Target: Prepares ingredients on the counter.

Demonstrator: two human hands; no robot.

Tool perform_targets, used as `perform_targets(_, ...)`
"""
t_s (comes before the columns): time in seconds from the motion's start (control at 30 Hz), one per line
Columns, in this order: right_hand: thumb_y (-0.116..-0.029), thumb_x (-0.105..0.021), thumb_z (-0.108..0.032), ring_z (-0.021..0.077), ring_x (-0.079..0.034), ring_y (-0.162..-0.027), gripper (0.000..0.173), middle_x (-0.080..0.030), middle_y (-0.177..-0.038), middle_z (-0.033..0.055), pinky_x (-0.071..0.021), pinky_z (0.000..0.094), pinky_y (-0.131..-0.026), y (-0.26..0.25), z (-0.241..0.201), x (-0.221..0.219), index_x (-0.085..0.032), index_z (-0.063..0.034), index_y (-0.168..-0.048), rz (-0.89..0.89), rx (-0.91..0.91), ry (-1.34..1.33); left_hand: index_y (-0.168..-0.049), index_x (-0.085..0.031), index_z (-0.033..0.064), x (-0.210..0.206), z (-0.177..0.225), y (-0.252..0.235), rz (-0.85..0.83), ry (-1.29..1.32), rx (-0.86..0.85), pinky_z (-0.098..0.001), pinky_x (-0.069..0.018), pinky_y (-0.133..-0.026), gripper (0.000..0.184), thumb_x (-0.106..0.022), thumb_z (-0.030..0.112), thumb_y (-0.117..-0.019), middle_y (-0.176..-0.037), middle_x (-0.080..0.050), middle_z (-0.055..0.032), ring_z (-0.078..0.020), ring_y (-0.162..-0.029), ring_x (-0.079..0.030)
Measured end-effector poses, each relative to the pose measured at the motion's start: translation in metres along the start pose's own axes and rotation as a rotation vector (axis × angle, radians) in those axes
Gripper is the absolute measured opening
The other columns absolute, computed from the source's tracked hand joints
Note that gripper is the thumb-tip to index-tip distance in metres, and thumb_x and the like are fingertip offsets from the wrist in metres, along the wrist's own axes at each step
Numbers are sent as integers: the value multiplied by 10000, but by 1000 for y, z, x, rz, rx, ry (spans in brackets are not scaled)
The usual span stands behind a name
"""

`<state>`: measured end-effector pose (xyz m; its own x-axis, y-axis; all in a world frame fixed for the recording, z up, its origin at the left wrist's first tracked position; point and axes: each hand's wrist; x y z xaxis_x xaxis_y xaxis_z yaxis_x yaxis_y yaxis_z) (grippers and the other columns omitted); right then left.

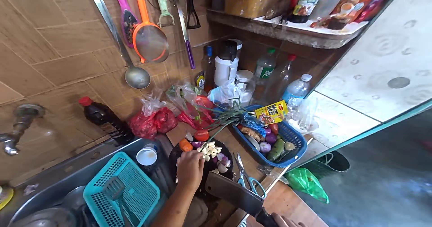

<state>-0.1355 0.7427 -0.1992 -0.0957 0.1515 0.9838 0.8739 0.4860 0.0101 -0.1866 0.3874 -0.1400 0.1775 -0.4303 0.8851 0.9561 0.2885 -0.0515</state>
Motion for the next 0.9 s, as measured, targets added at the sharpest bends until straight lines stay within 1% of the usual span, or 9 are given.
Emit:
perform_targets(0.1,-900,-768,-361,426,-752,-818,413,-764,-928,213,-577,613,-703,-14,-6,4,-745,-29,-1145,23,-21,4,-1291,-689,78,14,1,27,-190,49,120,-556,-419,-1109,343,-513,268,-1067,-1280,-691,-143,-331,-1271,-604)
perform_targets(0.17,-917,-744,-409,423,-753,-848,451,-768,-965,208,-576,618,-742,-22,-11,10,-736,-38,-1174,-7,-83,-16,-1294,-681,71,2,4,42,-374,-18,117,-549,-423,-1114,351,-488,265,-1073,-1267,-693,-162,-337,-1262,-613)
perform_targets(0.23,-919,-724,-466,431,-752,-835,500,-770,-959,206,-573,636,-725,-25,-16,15,-734,-38,-1176,-16,-141,-89,-1302,-685,92,-19,11,54,-446,-66,77,-535,-396,-1124,361,-463,277,-1085,-1302,-677,-155,-336,-1289,-585)
perform_targets(0.33,-921,-683,-553,449,-738,-749,588,-755,-867,216,-561,654,-645,-22,-20,25,-718,-27,-1180,-73,-173,-206,-1264,-737,107,-50,8,71,-209,-2,-23,-534,-467,-1050,335,-530,278,-1062,-1234,-701,-164,-355,-1209,-631)
perform_targets(0.4,-924,-677,-558,436,-732,-699,597,-743,-804,210,-557,644,-608,-18,-21,30,-713,-12,-1163,-52,-125,-250,-1302,-712,76,-46,2,77,-61,56,-20,-577,-495,-1011,350,-563,261,-1045,-1219,-707,-194,-398,-1181,-648)
perform_targets(0.5,-902,-715,-510,379,-725,-620,558,-736,-758,187,-565,583,-533,-11,-26,31,-719,18,-1079,154,19,-266,-1286,-705,35,-21,-22,87,136,98,49,-607,-493,-1015,330,-564,202,-1038,-1226,-698,-216,-422,-1178,-646)
perform_targets(0.57,-895,-686,-529,346,-711,-571,570,-718,-714,180,-560,526,-491,-10,-30,31,-710,28,-1012,274,117,-216,-1151,-764,34,-16,-44,92,310,76,61,-596,-542,-937,239,-630,147,-989,-1097,-733,-206,-412,-1060,-695)
perform_targets(0.63,-900,-656,-554,321,-703,-549,581,-707,-685,166,-558,489,-478,-8,-31,27,-706,20,-975,321,185,-182,-1067,-797,61,-17,-62,95,329,21,66,-612,-544,-893,179,-675,124,-952,-1044,-738,-204,-421,-1015,-701)
perform_targets(0.9,-918,-661,-530,321,-715,-568,573,-722,-708,164,-560,501,-483,-2,-41,29,-707,33,-1020,284,110,-233,-1053,-810,97,-41,-80,86,343,-138,2,-608,-550,-821,177,-706,192,-947,-991,-745,-193,-432,-959,-706)
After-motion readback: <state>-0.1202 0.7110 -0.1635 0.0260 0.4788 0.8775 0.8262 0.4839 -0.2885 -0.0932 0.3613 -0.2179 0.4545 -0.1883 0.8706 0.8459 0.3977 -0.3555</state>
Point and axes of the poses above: each hand's wrist, its own y-axis away from the middle knuckle, its own x-axis out of the back of the hand, z = x × y
